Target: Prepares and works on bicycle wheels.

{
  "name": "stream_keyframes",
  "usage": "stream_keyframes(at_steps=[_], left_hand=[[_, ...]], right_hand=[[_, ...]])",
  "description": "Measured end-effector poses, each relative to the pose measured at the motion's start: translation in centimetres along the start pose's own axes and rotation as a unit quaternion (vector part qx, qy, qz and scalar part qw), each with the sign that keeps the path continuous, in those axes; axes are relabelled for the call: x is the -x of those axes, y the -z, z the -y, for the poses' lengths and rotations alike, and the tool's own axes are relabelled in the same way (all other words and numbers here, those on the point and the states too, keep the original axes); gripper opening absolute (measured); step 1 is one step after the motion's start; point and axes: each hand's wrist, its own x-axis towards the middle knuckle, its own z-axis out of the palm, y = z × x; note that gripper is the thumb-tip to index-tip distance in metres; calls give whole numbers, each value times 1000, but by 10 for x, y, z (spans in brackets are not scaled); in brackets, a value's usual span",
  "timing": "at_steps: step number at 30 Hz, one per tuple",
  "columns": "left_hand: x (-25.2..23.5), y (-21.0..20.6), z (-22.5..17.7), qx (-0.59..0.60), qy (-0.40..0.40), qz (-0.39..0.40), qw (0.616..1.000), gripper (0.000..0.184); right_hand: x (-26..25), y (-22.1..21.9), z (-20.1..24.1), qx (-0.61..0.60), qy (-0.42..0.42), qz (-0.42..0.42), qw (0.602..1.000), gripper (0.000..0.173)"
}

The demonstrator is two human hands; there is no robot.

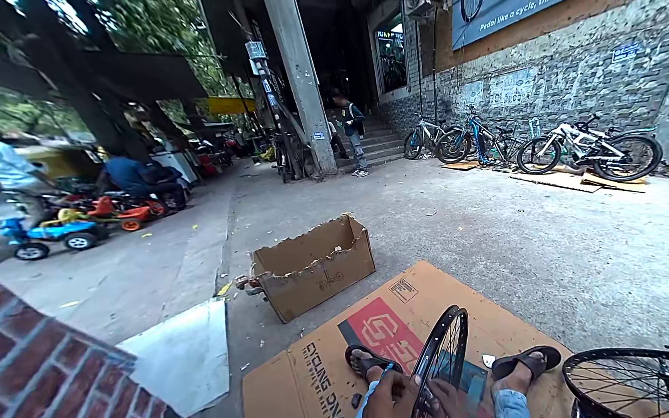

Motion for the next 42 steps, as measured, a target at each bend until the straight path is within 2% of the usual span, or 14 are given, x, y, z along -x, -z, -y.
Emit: stream_keyframes(at_steps=[2, 6, 10, 14, 15, 17, 19, 24, 27, 28, 31, 36, 39, 42], left_hand=[[3, -7, -3, 68, -23, -33, 997, 44], [9, -12, 3, 182, -31, -47, 982, 56], [14, -11, 12, 172, -73, -69, 980, 48], [19, -11, 18, 166, -115, -80, 976, 27], [21, -10, 20, 163, -118, -78, 976, 22], [20, -9, 21, 171, -132, -73, 974, 20], [19, -10, 18, 193, -131, -65, 970, 21], [11, -14, 13, 203, -95, -74, 972, 32], [8, -9, 14, 199, -87, -94, 972, 52], [9, -6, 14, 200, -91, -95, 971, 58], [13, -5, 13, 203, -96, -89, 970, 72], [23, -23, 3, 200, -104, -78, 971, 74], [18, -17, 3, 195, -103, -89, 971, 73], [14, -9, 10, 201, -106, -89, 970, 69]], right_hand=[[-2, 5, 1, -17, 3, 18, 1000, 39], [-7, 10, 13, -69, 13, 28, 997, 32], [-16, -8, 32, -161, -21, -17, 987, 21], [-18, -17, 34, -221, -49, 13, 974, 20], [-15, -14, 35, -243, -50, 38, 968, 20], [-16, -5, 32, -257, -40, 92, 961, 39], [-19, 1, 31, -221, -38, 96, 970, 43], [-18, -33, 48, 13, -27, -136, 990, 16], [-18, -53, 51, 10, -30, -192, 981, 17], [-18, -50, 51, -40, -29, -161, 986, 16], [-19, -10, 41, -190, -36, 52, 980, 13], [-51, 56, 24, -222, -74, 298, 925, 8], [-63, 55, 18, -247, -74, 330, 908, 7], [-57, 37, 18, -262, -65, 277, 922, 11]])
